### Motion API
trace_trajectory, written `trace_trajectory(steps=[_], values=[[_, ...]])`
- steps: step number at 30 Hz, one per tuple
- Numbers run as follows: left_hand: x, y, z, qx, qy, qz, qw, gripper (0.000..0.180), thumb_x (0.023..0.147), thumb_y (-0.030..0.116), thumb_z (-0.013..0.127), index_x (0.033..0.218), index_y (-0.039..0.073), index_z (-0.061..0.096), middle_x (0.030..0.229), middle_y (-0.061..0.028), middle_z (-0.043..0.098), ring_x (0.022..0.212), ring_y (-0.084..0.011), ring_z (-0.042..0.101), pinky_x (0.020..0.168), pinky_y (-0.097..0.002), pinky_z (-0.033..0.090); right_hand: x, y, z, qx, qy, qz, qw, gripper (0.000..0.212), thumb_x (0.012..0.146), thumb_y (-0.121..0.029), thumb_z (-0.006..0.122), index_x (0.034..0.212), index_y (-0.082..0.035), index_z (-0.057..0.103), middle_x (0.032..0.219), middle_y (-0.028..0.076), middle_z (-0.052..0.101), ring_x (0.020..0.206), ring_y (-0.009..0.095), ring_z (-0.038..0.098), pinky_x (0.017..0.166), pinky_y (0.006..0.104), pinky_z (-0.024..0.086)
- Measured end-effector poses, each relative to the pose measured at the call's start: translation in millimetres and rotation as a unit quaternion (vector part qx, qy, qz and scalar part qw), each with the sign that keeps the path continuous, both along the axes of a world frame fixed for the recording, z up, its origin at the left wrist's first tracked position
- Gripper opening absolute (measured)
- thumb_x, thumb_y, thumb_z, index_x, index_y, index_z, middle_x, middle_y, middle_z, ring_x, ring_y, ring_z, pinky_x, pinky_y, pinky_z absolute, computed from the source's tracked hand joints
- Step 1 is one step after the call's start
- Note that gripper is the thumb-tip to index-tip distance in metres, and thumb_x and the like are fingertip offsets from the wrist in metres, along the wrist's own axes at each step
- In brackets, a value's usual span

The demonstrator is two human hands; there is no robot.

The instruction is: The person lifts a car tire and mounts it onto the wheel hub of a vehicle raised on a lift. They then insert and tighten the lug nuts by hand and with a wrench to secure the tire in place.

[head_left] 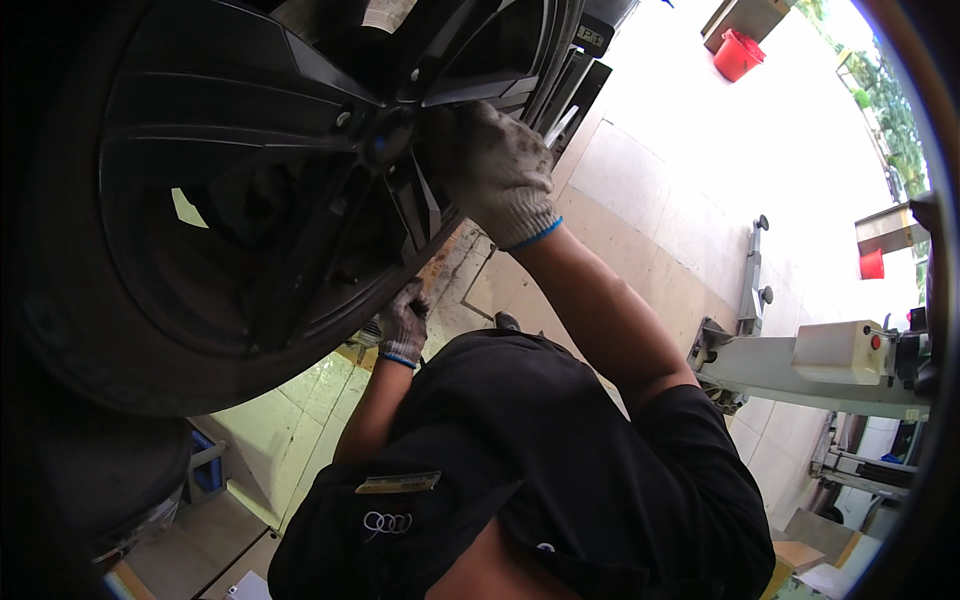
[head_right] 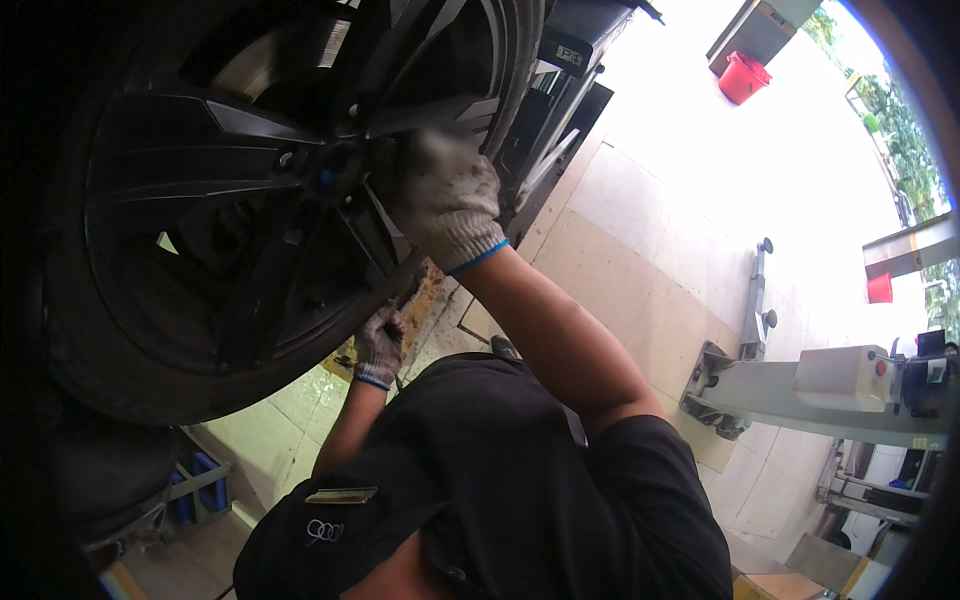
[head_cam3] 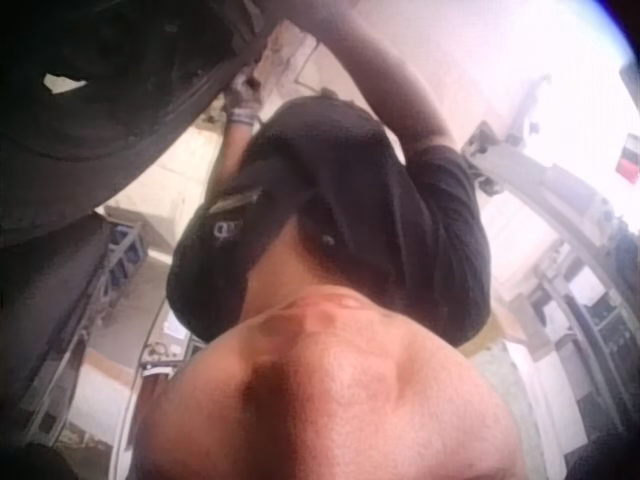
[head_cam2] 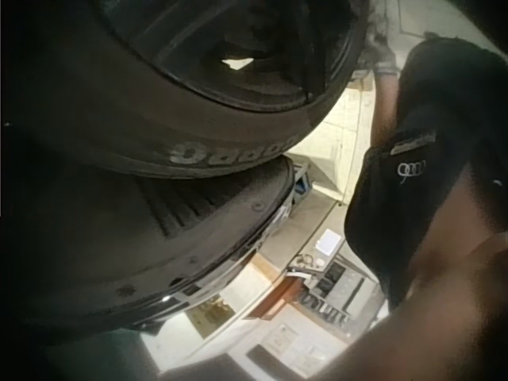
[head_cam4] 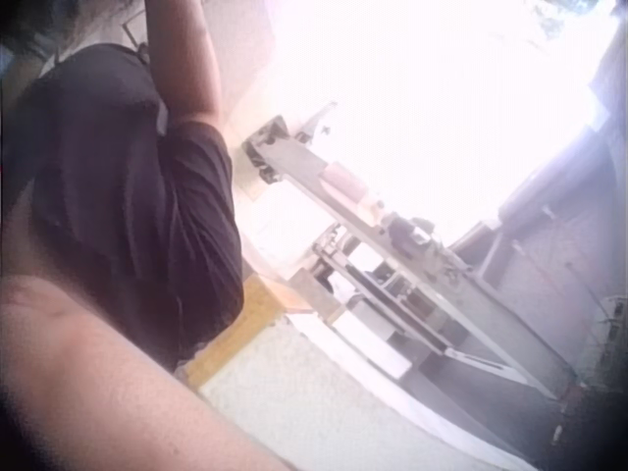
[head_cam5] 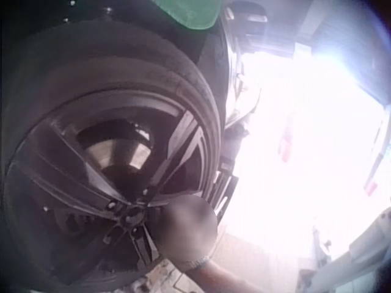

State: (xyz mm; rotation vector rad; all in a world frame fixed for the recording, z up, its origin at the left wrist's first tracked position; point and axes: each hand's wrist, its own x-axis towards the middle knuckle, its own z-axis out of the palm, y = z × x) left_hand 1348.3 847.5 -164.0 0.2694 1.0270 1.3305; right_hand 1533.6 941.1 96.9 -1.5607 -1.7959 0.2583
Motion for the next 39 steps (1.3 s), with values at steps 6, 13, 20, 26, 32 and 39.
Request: trace_trajectory(steps=[6, 13, 20, 26, 32, 39], values=[[-4.5, -2.2, -9.6, 0.022, -0.009, -0.020, 1.000, 0.013, 0.086, 0.004, 0.070, 0.098, 0.009, 0.068, 0.073, 0.0040, 0.055, 0.062, -0.0103, 0.051, 0.059, -0.0255, 0.045, -0.9, -0.1, -2.3, 0.091, 0.020, 0.026, 0.995, 0.036, 0.092, -0.036, 0.073, 0.110, -0.006, 0.066, 0.091, 0.016, 0.075, 0.084, 0.034, 0.075, 0.072, 0.0456, 0.059], [-6.4, -2.1, -15.4, 0.024, -0.006, -0.025, 0.999, 0.017, 0.088, 0.005, 0.067, 0.105, 0.008, 0.068, 0.073, 0.0038, 0.053, 0.062, -0.0101, 0.049, 0.060, -0.0257, 0.044, -0.7, -0.1, -1.9, 0.097, -0.003, 0.011, 0.995, 0.037, 0.091, -0.035, 0.074, 0.108, -0.004, 0.067, 0.088, 0.016, 0.074, 0.081, 0.035, 0.074, 0.072, 0.0457, 0.059], [-5.9, -1.1, -20.0, 0.013, 0.002, -0.011, 1.000, 0.018, 0.088, 0.006, 0.066, 0.106, 0.007, 0.068, 0.073, 0.0036, 0.052, 0.062, -0.0103, 0.049, 0.059, -0.0257, 0.044, -4.4, 2.0, 0.7, 0.075, -0.033, 0.013, 0.997, 0.037, 0.091, -0.037, 0.074, 0.109, -0.006, 0.068, 0.088, 0.014, 0.075, 0.082, 0.033, 0.075, 0.072, 0.0452, 0.059], [-4.5, -0.9, -17.0, 0.029, 0.003, -0.009, 1.000, 0.012, 0.086, 0.005, 0.069, 0.098, 0.007, 0.067, 0.072, 0.0033, 0.053, 0.062, -0.0102, 0.050, 0.059, -0.0257, 0.044, 1.0, -4.6, 7.1, 0.062, 0.029, 0.036, 0.997, 0.037, 0.092, -0.039, 0.074, 0.110, -0.008, 0.068, 0.092, 0.014, 0.076, 0.085, 0.034, 0.076, 0.073, 0.0450, 0.059], [-5.9, 0.0, -11.6, 0.019, -0.016, -0.016, 1.000, 0.010, 0.085, 0.002, 0.072, 0.090, 0.009, 0.068, 0.072, 0.0044, 0.056, 0.061, -0.0095, 0.051, 0.058, -0.0245, 0.043, -2.5, -4.1, 6.1, 0.035, 0.055, 0.026, 0.998, 0.037, 0.093, -0.039, 0.073, 0.111, -0.006, 0.068, 0.094, 0.016, 0.076, 0.086, 0.036, 0.075, 0.074, 0.0451, 0.060], [-6.5, 0.2, -13.6, 0.009, -0.032, -0.016, 0.999, 0.017, 0.083, 0.001, 0.069, 0.099, 0.007, 0.071, 0.078, 0.0048, 0.059, 0.064, -0.0092, 0.053, 0.058, -0.0231, 0.043, -1.5, 5.7, -0.8, 0.006, 0.164, 0.026, 0.986, 0.038, 0.093, -0.041, 0.072, 0.110, -0.007, 0.071, 0.096, 0.016, 0.075, 0.089, 0.035, 0.075, 0.076, 0.0434, 0.060]])
